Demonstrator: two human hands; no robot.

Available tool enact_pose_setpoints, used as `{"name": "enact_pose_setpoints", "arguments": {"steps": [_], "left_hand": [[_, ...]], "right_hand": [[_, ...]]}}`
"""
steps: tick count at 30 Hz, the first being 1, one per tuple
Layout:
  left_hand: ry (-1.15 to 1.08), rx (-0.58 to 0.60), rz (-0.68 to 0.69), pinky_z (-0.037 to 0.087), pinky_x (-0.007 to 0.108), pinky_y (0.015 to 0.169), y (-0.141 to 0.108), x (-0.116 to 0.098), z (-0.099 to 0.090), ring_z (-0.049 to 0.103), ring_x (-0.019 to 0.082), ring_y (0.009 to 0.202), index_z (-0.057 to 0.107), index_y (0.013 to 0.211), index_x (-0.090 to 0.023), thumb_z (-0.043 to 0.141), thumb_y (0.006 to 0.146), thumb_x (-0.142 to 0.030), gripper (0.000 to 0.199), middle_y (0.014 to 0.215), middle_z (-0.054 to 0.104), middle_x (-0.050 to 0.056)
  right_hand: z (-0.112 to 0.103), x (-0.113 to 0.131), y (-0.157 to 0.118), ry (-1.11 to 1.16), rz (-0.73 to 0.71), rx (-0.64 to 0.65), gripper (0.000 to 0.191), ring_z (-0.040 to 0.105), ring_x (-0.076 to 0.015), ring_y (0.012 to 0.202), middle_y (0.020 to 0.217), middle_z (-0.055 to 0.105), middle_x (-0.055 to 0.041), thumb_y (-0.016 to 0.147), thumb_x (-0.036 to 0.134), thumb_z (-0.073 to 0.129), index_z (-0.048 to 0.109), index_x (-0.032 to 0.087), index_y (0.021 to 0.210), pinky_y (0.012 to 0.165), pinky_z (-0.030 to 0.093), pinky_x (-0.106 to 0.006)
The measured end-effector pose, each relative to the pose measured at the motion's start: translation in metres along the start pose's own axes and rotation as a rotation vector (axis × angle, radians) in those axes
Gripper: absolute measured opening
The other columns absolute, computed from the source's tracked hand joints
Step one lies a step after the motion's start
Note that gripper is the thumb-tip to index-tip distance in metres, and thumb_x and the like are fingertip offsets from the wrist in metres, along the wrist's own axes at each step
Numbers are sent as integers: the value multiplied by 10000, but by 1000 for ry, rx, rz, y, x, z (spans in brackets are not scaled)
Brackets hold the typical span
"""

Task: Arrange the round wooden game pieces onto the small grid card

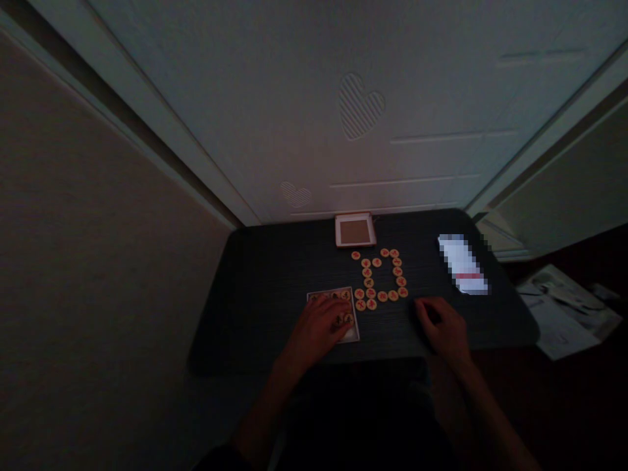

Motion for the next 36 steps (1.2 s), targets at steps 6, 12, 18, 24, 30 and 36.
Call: {"name": "enact_pose_setpoints", "arguments": {"steps": [6, 12, 18, 24, 30, 36], "left_hand": [[-2, -91, -85, 435, 506, 1081, -7, 16, -19, 625, 250, 1182, 675, 1206, -294, 653, 954, -363, 263, 1262, 705, 35], [-54, -319, -172, 496, 461, 1032, -21, 55, -33, 643, 227, 1129, 701, 1092, -251, 608, 976, -325, 167, 1186, 702, 59], [-149, -375, -284, 555, 402, 970, -34, 78, -17, 658, 213, 1124, 700, 1118, -253, 580, 988, -352, 202, 1232, 673, 63], [-117, -391, -261, 524, 413, 1020, -35, 78, -10, 651, 211, 1122, 684, 1125, -238, 569, 995, -333, 197, 1173, 704, 62], [-72, -391, -240, 515, 432, 1014, -35, 74, -12, 666, 218, 1099, 680, 1129, -248, 550, 1003, -326, 197, 1151, 738, 50], [-65, -386, -233, 497, 446, 1043, -36, 75, -10, 664, 221, 1128, 679, 1135, -253, 544, 1005, -327, 202, 1176, 736, 51]], "right_hand": [[1, -1, 0, 11, -18, -18, 302, 684, -227, 771, 895, 736, -73, 977, 478, 545, 717, 230, 969, 722, 543, -365], [0, -2, -1, -1, -9, -15, 292, 691, -227, 793, 920, 743, -66, 973, 475, 556, 724, 236, 984, 724, 543, -360], [1, 19, 2, -48, -128, -83, 265, 686, -264, 900, 962, 750, -87, 968, 452, 568, 722, 237, 981, 819, 548, -419], [19, 67, 27, -32, -327, 41, 239, 667, -278, 1020, 1050, 754, -91, 988, 393, 556, 734, 261, 1080, 932, 532, -476], [47, 97, 41, -109, -480, 240, 280, 637, -275, 1123, 1198, 726, -91, 1020, 373, 531, 738, 262, 1173, 1029, 477, -506], [55, 94, 39, -197, -484, 279, 303, 613, -279, 1152, 1243, 712, -83, 1025, 399, 531, 721, 278, 1227, 1030, 451, -505]]}}
Point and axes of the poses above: each hand's wrist, its own y-axis towards the middle knuckle, its own z-axis out of the palm, x = y × z, the point moved 4 cm from there along y, towards the middle knuckle
